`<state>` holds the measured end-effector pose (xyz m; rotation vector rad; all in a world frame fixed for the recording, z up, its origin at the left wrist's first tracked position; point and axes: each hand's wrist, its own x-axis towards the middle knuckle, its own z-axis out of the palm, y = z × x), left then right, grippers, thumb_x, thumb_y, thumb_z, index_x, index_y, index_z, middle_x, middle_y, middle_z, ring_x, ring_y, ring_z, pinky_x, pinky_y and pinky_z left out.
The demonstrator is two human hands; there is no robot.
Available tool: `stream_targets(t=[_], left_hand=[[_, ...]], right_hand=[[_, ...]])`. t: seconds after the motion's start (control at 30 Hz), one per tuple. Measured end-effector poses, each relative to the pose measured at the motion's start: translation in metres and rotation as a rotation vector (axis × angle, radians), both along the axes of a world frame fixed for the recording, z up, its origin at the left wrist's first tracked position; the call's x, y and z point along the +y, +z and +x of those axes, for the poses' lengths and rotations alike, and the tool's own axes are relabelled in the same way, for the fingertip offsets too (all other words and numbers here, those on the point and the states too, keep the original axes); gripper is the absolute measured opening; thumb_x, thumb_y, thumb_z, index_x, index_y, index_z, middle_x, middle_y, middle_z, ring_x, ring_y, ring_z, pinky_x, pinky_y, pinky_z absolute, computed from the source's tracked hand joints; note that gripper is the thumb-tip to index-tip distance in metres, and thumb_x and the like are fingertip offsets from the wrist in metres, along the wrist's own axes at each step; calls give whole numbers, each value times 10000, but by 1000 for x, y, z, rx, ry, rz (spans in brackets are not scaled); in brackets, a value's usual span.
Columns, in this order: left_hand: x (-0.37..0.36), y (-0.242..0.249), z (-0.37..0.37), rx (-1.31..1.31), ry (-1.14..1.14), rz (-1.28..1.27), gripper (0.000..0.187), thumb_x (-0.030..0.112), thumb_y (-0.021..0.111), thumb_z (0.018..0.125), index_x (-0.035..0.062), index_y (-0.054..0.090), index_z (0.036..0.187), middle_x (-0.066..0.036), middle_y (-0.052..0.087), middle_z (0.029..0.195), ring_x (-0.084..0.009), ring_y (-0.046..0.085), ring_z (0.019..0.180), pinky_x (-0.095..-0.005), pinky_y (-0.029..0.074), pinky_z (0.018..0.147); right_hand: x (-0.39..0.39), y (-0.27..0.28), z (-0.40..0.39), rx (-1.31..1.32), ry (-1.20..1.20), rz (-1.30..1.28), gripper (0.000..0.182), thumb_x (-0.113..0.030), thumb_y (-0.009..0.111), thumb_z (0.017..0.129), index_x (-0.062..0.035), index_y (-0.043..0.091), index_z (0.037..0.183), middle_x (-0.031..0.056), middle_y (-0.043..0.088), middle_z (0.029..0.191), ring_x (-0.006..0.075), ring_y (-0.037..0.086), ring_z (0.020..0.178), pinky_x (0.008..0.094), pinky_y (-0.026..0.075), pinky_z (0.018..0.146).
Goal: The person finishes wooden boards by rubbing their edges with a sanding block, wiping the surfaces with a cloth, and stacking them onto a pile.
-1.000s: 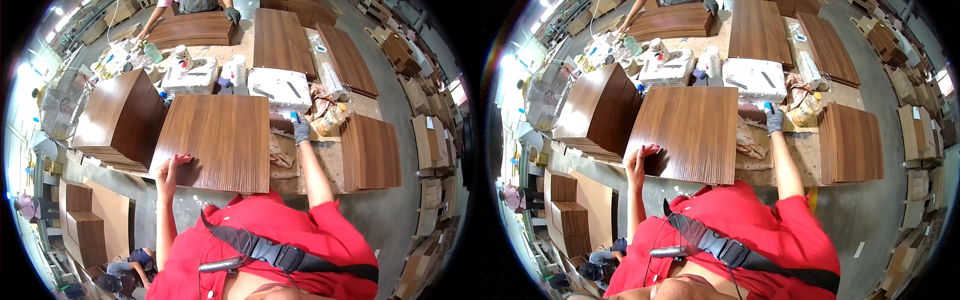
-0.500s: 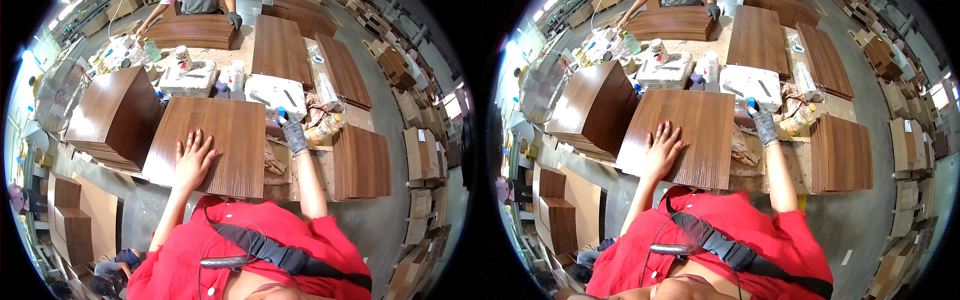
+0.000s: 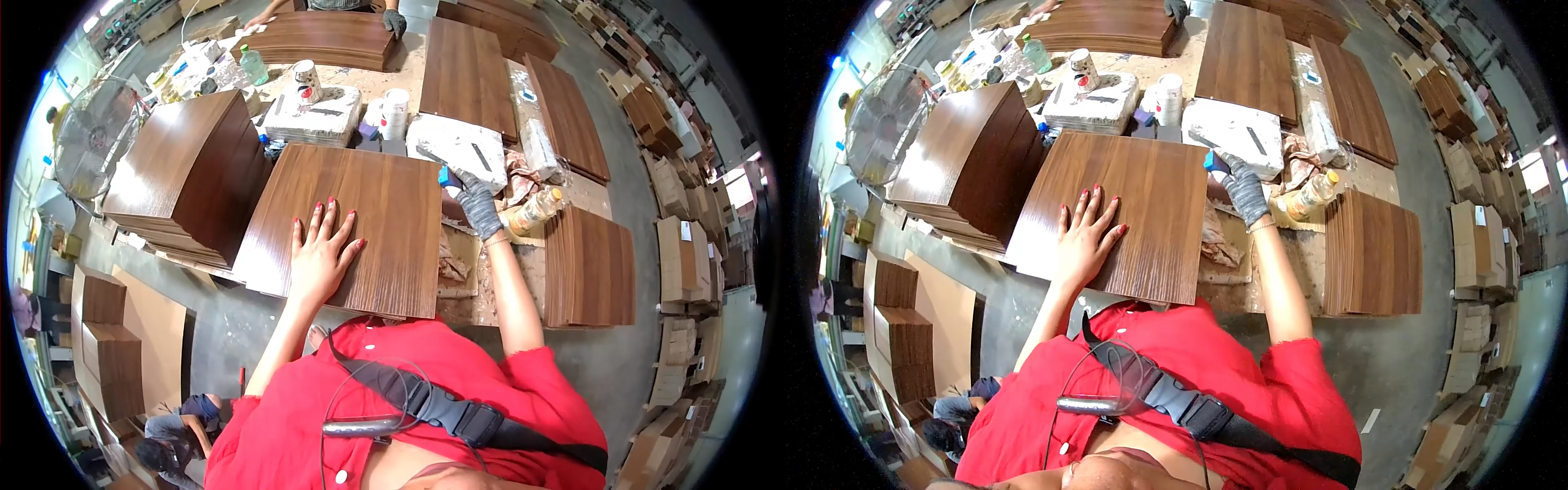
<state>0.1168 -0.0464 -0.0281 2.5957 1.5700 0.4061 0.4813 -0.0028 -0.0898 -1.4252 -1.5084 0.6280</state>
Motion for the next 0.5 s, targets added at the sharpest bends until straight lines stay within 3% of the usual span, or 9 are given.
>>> stream_targets(t=[0.07,0.27,0.3,0.33,0.43,0.5], left_hand=[[0,-1,1,0,10,-4,585,553,460,1010,241,488,1505,-93,323,1635,-286,266,1523,-562,137,1226],[0,0,2,41,30,-43,587,549,457,1014,268,455,1529,-57,269,1662,-256,213,1542,-535,115,1239],[-1,1,3,45,31,-40,586,547,458,1015,267,453,1530,-56,268,1662,-255,218,1541,-536,117,1239],[-1,2,3,39,29,-44,587,546,457,1015,265,451,1531,-55,267,1663,-255,218,1541,-537,121,1238],[-1,-2,2,25,10,14,574,527,458,1019,235,473,1514,-90,326,1633,-286,280,1515,-572,168,1215],[-1,2,3,41,17,-31,581,540,445,1022,253,453,1527,-69,297,1648,-273,253,1526,-553,144,1227]], right_hand=[[-19,3,-5,-95,32,24,477,-71,707,906,-48,596,1369,107,652,1326,221,607,1209,339,456,1069],[-93,8,-33,-18,71,25,506,-20,719,887,-58,592,1375,96,644,1316,231,608,1218,350,490,1060],[-103,11,-42,135,89,-50,504,-19,718,889,-60,593,1375,95,633,1339,230,603,1228,348,485,1072],[-120,17,-48,-15,58,-3,513,-25,719,890,-60,586,1384,94,626,1358,228,598,1238,346,475,1083],[-163,37,-68,-6,42,-110,507,-43,700,911,-63,575,1401,97,622,1375,228,593,1251,353,460,1096],[-194,53,-82,40,30,-197,492,-40,685,922,-62,576,1400,94,630,1368,233,587,1266,354,454,1101]])
